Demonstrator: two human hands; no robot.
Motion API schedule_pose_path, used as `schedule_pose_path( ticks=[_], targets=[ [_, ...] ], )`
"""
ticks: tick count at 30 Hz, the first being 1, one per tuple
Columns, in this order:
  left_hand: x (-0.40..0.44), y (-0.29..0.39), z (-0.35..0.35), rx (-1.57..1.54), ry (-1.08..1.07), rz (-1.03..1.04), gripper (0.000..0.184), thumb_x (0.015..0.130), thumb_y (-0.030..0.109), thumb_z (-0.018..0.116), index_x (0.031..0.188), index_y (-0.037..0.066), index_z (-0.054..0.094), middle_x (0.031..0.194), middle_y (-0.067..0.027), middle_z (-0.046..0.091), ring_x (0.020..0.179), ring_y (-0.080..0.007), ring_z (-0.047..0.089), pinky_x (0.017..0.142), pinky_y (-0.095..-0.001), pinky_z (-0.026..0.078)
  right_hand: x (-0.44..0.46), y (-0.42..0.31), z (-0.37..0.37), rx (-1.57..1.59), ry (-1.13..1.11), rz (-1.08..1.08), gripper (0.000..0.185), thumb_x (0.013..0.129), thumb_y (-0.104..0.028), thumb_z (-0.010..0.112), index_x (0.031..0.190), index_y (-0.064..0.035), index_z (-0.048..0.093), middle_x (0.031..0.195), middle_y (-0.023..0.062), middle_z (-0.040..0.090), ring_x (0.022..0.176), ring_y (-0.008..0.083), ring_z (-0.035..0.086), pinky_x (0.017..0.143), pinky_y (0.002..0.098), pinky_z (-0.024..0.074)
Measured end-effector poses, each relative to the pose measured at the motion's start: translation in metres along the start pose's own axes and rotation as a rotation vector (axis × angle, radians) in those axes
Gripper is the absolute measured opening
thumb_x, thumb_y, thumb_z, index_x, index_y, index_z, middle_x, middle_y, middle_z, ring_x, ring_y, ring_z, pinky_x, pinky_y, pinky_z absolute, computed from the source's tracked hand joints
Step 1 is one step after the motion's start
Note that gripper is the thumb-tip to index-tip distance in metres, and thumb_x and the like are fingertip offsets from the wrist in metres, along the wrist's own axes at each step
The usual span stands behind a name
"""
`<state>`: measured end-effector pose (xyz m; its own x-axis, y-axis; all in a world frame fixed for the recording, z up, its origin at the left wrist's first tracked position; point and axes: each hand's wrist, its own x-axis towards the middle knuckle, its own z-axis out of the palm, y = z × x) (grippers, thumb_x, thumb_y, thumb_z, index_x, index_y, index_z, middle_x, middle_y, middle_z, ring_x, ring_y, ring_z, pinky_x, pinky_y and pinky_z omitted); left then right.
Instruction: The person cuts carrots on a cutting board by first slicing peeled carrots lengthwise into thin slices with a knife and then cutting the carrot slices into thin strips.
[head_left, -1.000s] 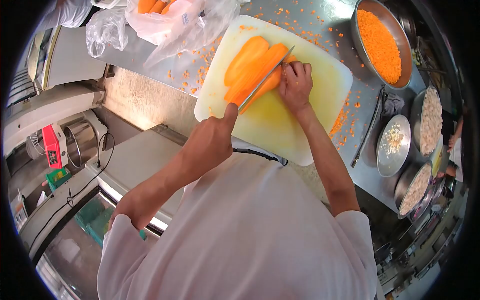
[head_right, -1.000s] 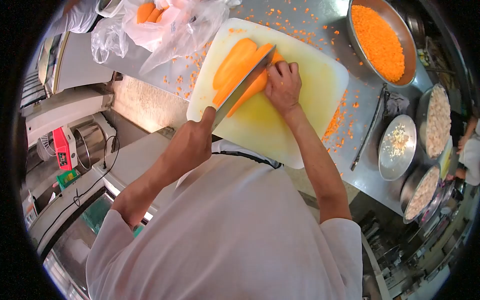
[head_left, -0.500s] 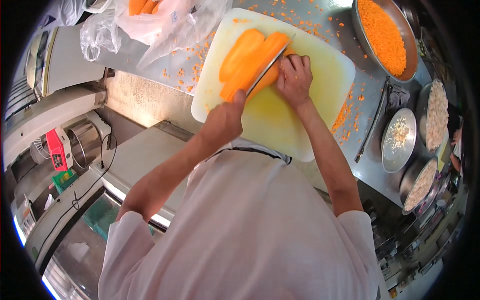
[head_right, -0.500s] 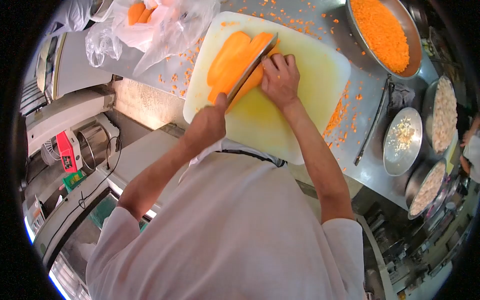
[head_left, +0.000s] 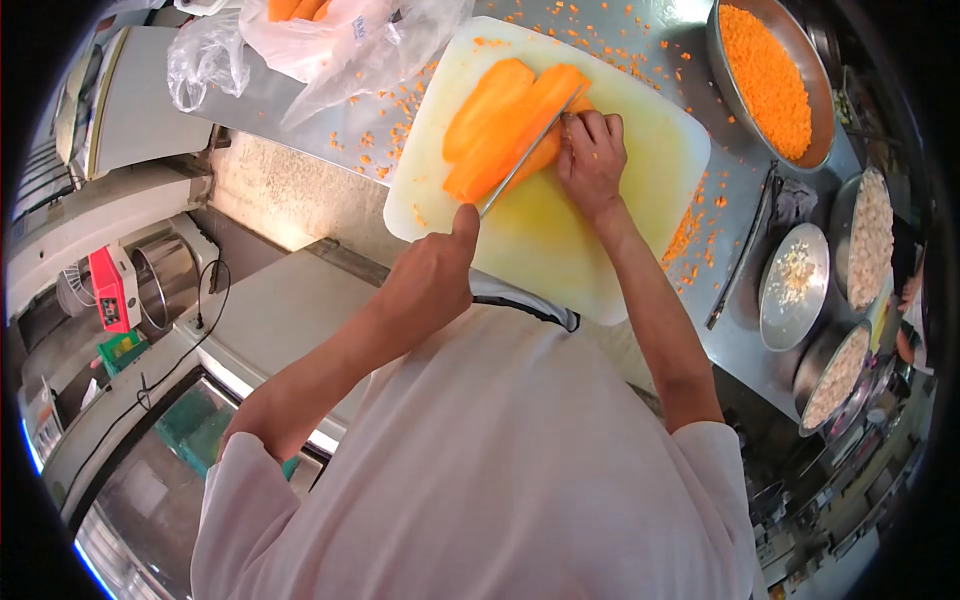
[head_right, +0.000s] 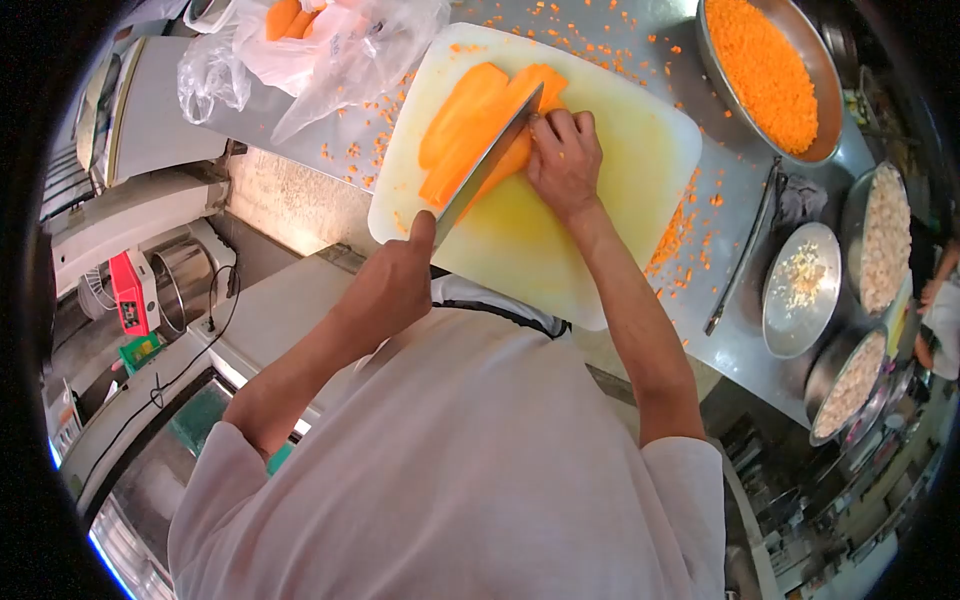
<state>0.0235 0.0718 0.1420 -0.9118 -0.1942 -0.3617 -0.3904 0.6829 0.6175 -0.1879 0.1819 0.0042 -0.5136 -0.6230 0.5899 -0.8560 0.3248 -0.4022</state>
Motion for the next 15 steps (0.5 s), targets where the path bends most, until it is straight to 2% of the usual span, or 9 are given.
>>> schedule_pose_path(
  ticks=[2,6,8,9,11,15],
  targets=[
    [0.016,-0.008,0.015,0.001,0.035,0.012,0.046,0.070,-0.011,0.051,0.113,-0.008,0.034,0.060,-0.0226,0.054,0.057,-0.0447,0.055,0.053,-0.0533,0.043,0.000,0.000,0.001,0.000,0.005,0.000,0.018,0.075,-0.002,0.060,0.092,-0.0042,0.064,0.088,0.0082,0.057,0.079,0.0291,0.049,0.067,0.0373,0.0450],
    [0.047,-0.024,0.046,0.108,-0.021,-0.081,0.047,0.072,-0.009,0.051,0.116,-0.009,0.035,0.061,-0.0226,0.055,0.058,-0.0439,0.056,0.053,-0.0530,0.044,-0.001,0.003,0.000,0.019,0.005,-0.010,0.013,0.077,-0.001,0.059,0.090,-0.0041,0.062,0.086,0.0094,0.056,0.077,0.0298,0.049,0.066,0.0386,0.0438],
    [0.050,-0.040,0.049,0.025,0.249,0.217,0.045,0.073,-0.008,0.051,0.116,-0.009,0.036,0.059,-0.0226,0.054,0.056,-0.0431,0.055,0.051,-0.0535,0.042,-0.006,0.001,0.003,0.027,0.013,0.000,0.017,0.076,-0.002,0.060,0.092,-0.0047,0.063,0.086,0.0087,0.055,0.077,0.0296,0.049,0.066,0.0384,0.0444],
    [0.050,-0.037,0.040,0.028,0.267,0.221,0.045,0.073,-0.008,0.051,0.116,-0.009,0.036,0.059,-0.0226,0.054,0.056,-0.0431,0.055,0.051,-0.0535,0.042,-0.002,0.004,0.006,0.023,0.036,0.009,0.021,0.074,-0.002,0.061,0.094,-0.0054,0.064,0.086,0.0080,0.055,0.078,0.0295,0.048,0.066,0.0382,0.0449],
    [0.045,-0.020,0.018,0.009,0.108,0.056,0.044,0.073,-0.008,0.050,0.115,-0.008,0.036,0.058,-0.0223,0.053,0.055,-0.0428,0.055,0.050,-0.0532,0.042,-0.001,0.006,0.004,0.008,0.025,-0.004,0.020,0.075,-0.002,0.061,0.094,-0.0049,0.064,0.087,0.0083,0.055,0.078,0.0297,0.049,0.067,0.0384,0.0449],
    [0.012,0.000,0.003,0.013,0.167,0.131,0.043,0.073,-0.009,0.050,0.113,-0.007,0.036,0.058,-0.0227,0.053,0.054,-0.0435,0.054,0.050,-0.0528,0.042,-0.002,0.004,0.003,0.024,0.025,0.007,0.020,0.075,-0.002,0.061,0.095,-0.0040,0.064,0.088,0.0089,0.056,0.079,0.0300,0.049,0.068,0.0389,0.0450]
  ],
)
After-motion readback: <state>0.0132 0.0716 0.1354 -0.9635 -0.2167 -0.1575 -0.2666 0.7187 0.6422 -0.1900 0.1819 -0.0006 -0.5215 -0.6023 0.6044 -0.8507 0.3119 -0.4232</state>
